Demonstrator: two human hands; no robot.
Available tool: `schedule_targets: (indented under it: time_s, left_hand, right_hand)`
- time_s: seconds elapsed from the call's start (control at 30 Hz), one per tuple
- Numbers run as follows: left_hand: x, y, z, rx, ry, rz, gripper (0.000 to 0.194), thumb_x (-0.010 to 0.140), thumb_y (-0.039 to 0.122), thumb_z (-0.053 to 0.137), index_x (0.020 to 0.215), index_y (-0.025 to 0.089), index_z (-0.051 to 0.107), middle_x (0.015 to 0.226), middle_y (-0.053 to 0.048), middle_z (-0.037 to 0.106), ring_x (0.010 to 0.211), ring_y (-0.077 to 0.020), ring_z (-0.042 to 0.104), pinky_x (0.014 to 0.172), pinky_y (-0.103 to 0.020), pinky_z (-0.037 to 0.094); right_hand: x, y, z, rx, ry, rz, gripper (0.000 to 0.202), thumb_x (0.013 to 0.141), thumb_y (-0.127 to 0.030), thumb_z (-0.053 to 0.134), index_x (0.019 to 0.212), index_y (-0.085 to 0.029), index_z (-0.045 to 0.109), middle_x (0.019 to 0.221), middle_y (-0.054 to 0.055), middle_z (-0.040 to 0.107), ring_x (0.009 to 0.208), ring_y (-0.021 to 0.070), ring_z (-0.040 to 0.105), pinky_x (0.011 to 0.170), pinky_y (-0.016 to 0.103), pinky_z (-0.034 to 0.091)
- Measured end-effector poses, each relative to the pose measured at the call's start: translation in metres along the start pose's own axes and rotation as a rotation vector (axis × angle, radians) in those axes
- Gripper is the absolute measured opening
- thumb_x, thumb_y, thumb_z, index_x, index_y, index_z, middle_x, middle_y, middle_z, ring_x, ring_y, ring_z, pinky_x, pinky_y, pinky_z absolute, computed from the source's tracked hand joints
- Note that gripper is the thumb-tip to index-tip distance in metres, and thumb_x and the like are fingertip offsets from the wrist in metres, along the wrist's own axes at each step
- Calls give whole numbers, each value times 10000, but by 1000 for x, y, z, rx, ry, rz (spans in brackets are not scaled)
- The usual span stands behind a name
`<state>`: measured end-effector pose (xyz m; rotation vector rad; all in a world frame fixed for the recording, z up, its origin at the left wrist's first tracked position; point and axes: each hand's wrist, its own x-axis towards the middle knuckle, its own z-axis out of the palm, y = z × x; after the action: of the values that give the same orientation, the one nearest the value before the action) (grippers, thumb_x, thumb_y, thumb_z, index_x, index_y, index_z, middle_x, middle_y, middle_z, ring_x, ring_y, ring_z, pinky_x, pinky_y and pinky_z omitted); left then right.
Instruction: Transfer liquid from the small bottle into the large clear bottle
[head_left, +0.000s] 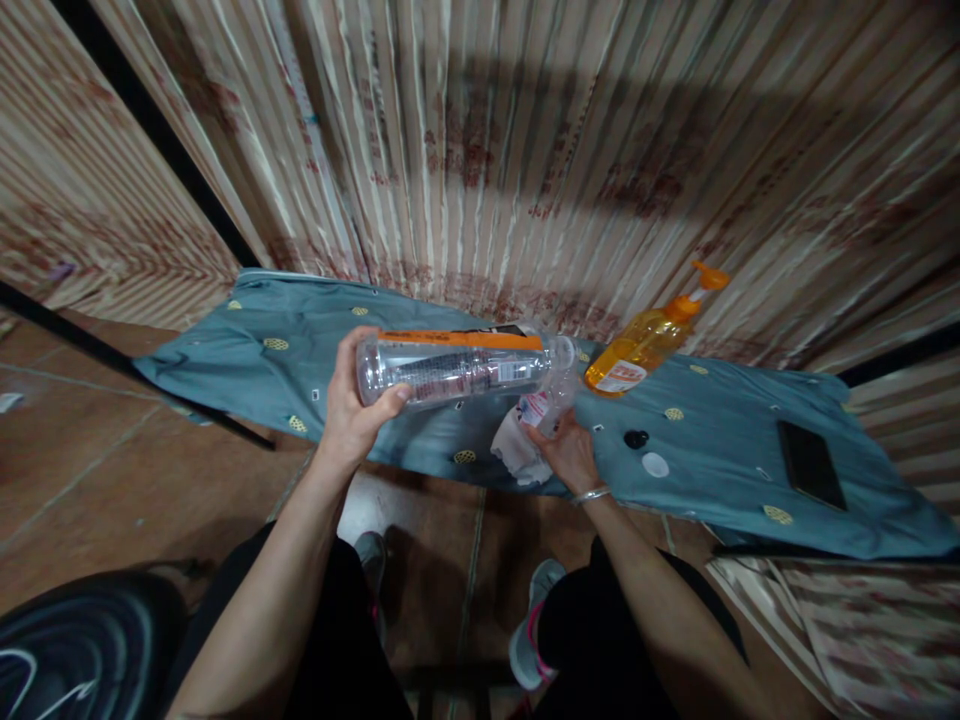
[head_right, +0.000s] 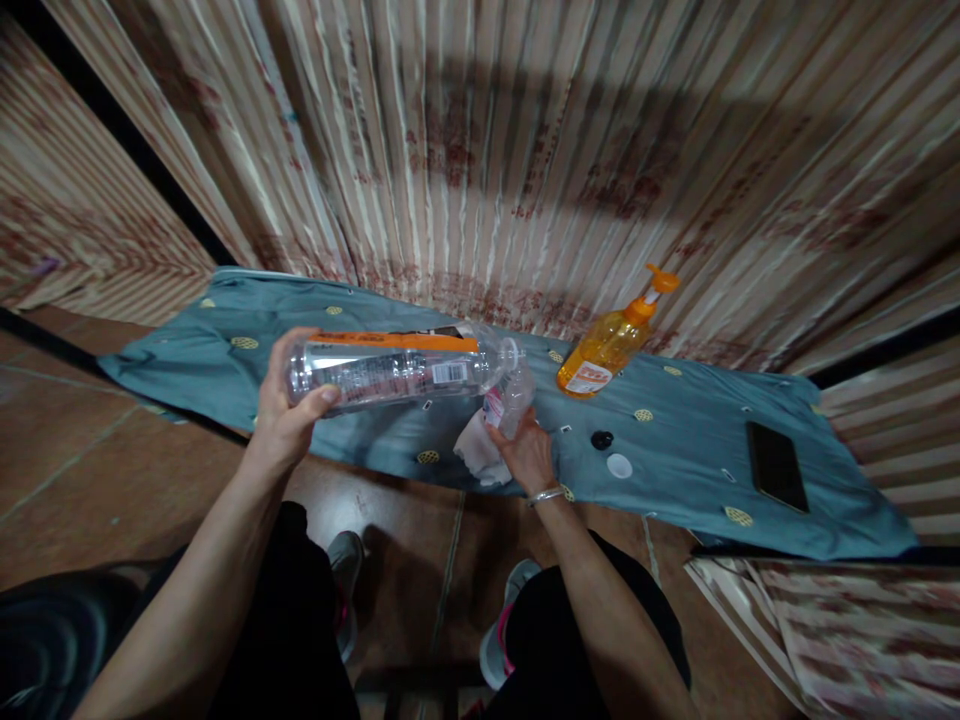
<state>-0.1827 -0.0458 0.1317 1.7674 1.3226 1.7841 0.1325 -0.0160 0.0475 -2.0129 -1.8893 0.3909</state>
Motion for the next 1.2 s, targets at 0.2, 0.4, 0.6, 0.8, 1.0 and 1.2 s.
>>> schedule_targets:
  time_s: [0.2,0.4,0.6,0.8,1.0,1.2]
  left_hand:
    - [-1,-1,0,-11,9,-27,824,688,799,763,1291,274,562,1078,-54,653,923,-263,672,781,-400,584]
    - [0,0,0,19,28,-20,831,678,800,768,1277,256,576,1086,-60,663,948,-269,670,794,-397,577]
    - [-1,-1,-1,49,6,-5,788,718,761,764,1289,260,555,1105,-60,663,963,-268,674,805,-393,582]
    - [-1,1,-2,62,-8,5,774,737,758,751,1295,263,543,1132,-59,658,989,-274,670,833,-401,586]
    - [0,1,-1,43,-4,2,782,727,764,759,1290,265,545,1092,-51,661,946,-262,673,795,-389,584]
    - [0,1,-1,29,5,-2,815,710,805,742,1290,264,556,1109,-59,661,966,-269,675,808,-392,587]
  right_hand:
    - [0,1,3,16,30,-11,513,904,-511,708,1221,-132,568,1051,179,793,979,319,774,813,351,559]
    - [0,1,3,-19,15,7,493,907,-511,710,1197,-133,580,1042,181,793,981,328,771,798,349,552]
    - [0,3,4,-12,27,-16,475,901,-518,720,1164,-146,589,1016,168,795,961,316,775,779,341,548]
    - [0,3,4,-11,40,-11,444,900,-511,726,1151,-170,591,1000,146,796,957,305,776,769,325,546]
    - [-1,-3,-1,-18,2,22,498,914,-504,722,1211,-130,583,1040,176,789,997,316,771,797,333,545]
    - [-1,-2,-1,3,1,11,511,914,-505,717,1234,-133,574,1051,185,793,997,332,773,815,357,555]
